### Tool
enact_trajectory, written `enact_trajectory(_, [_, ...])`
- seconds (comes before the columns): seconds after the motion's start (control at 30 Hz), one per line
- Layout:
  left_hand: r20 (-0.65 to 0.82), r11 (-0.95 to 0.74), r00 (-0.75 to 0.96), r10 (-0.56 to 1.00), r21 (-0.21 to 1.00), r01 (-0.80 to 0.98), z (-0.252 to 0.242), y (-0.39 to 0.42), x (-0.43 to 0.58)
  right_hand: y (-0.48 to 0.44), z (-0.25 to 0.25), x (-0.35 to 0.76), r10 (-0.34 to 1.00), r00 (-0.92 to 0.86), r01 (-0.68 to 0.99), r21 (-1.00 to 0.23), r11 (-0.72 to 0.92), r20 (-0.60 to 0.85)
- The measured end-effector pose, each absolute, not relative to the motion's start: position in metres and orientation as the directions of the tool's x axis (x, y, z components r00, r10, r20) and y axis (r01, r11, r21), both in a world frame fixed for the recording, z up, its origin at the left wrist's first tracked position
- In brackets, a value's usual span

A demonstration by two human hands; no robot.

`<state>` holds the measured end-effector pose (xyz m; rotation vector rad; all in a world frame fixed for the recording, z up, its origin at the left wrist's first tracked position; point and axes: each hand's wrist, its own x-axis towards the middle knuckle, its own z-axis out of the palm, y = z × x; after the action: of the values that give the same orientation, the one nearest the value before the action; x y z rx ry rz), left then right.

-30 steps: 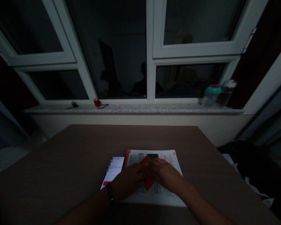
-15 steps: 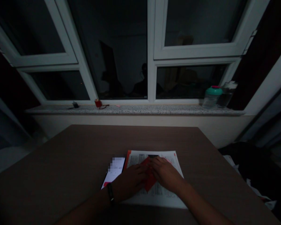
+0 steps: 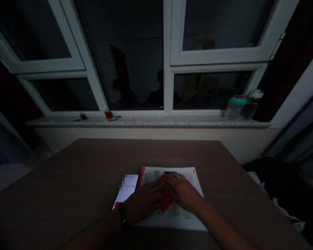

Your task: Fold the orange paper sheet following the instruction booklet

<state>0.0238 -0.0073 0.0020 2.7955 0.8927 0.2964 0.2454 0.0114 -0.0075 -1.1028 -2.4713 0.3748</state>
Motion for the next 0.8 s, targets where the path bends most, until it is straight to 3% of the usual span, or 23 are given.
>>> enact_trajectory(0.27, [0.158, -0.804, 0.798, 0.581, 0.263, 0.534, -0.001, -0.0066, 0.0233, 0.0133, -0.0129, 0.2467, 0.78, -0.555, 0.671, -0.398, 0.626, 0.29])
enact_trajectory(0.8, [0.147, -0.807, 0.803, 0.577, 0.255, 0.533, -0.0004, -0.0071, 0.0239, 0.0124, -0.0076, 0.2462, 0.738, -0.62, 0.629, -0.393, 0.67, 0.265])
